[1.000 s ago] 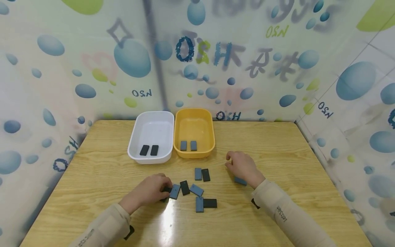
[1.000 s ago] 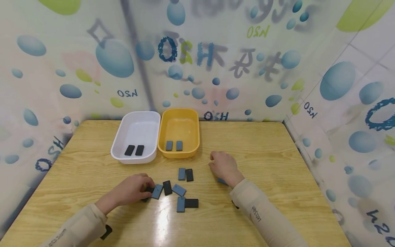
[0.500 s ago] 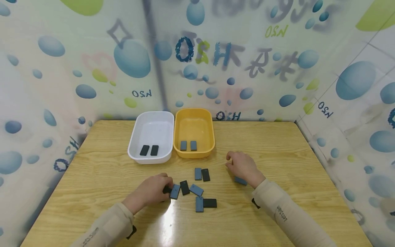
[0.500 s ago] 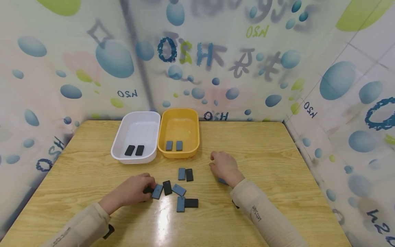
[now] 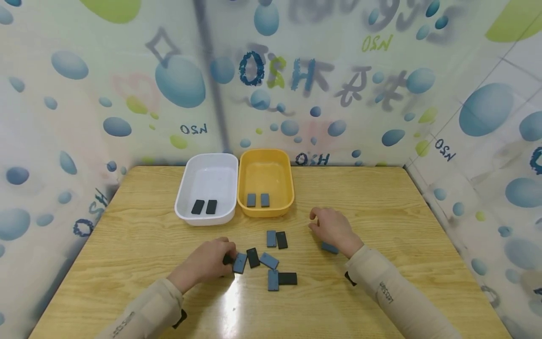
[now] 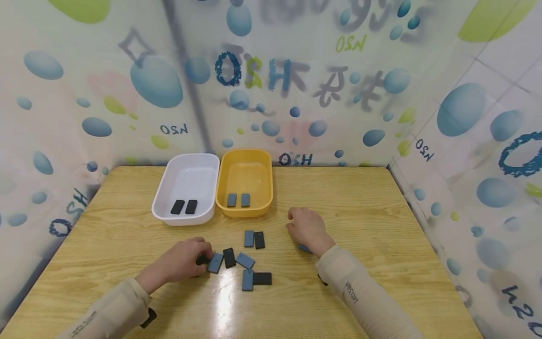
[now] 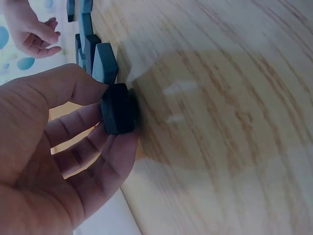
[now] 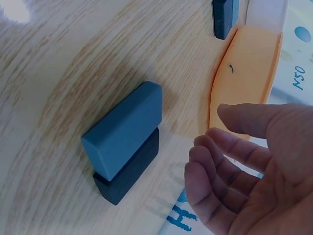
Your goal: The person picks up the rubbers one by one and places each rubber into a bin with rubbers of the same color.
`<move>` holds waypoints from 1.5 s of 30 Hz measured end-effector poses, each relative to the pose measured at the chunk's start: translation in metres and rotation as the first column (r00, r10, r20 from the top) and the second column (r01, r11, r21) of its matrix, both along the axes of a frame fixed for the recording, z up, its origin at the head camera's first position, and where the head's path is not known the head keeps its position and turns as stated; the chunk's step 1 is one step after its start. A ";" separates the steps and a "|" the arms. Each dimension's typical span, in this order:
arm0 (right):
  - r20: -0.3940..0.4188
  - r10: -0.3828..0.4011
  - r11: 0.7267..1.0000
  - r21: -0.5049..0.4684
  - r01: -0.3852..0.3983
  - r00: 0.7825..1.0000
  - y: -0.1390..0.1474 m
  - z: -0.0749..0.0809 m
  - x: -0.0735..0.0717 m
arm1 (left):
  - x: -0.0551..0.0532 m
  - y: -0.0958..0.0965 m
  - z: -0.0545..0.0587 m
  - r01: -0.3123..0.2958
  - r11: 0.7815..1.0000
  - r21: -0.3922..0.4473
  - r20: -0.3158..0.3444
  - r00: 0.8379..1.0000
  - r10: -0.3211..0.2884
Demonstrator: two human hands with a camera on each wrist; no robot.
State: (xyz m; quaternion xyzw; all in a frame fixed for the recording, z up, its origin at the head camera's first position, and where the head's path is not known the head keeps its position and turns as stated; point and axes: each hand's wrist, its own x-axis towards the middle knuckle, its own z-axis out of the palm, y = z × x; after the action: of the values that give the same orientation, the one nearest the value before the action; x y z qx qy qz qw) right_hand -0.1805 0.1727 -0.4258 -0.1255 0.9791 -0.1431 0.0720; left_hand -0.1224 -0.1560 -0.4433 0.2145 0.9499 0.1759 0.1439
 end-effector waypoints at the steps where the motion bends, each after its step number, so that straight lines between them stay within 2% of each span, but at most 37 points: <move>1: 0.000 0.000 1.000 0.000 0.000 1.000 0.000 0.000 0.000 | 0.000 -0.001 0.000 -0.001 1.000 0.004 -0.008 1.000 0.001; 4: -0.001 0.001 1.000 -0.001 -0.001 1.000 0.000 -0.001 0.000 | 0.000 -0.002 0.000 0.001 1.000 0.005 -0.037 0.999 0.000; 10: -0.004 0.000 1.000 0.003 0.000 1.000 0.000 -0.001 0.001 | 0.000 -0.002 0.006 -0.008 1.000 0.005 -0.056 0.998 0.009; 16: 0.003 0.000 1.000 0.003 0.000 1.000 0.000 -0.003 0.001 | 0.000 -0.004 0.011 0.028 0.999 0.027 -0.123 0.992 -0.024; 20: 0.004 -0.004 1.000 0.003 0.004 1.000 0.000 -0.003 0.001 | -0.002 -0.004 0.016 0.035 0.998 0.045 -0.144 0.989 -0.028; 31: 0.001 -0.013 1.000 0.009 0.013 1.000 -0.002 -0.001 0.002 | -0.013 -0.008 0.034 0.068 0.995 0.074 -0.193 0.980 -0.053; 37: 0.010 -0.014 1.000 0.004 0.014 1.000 -0.004 0.000 0.002 | -0.020 -0.008 0.047 0.049 0.997 0.061 -0.192 0.981 -0.036; 45: 0.018 -0.016 1.000 0.009 0.016 1.000 -0.005 -0.002 0.001 | -0.027 -0.007 0.058 0.054 0.997 0.056 -0.252 0.967 -0.039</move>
State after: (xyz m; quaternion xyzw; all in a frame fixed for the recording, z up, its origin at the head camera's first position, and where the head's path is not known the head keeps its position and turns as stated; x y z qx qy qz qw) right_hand -0.1794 0.1678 -0.4274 -0.1158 0.9800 -0.1403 0.0801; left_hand -0.1492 -0.1632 -0.3852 0.2616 0.9492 0.1735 0.0202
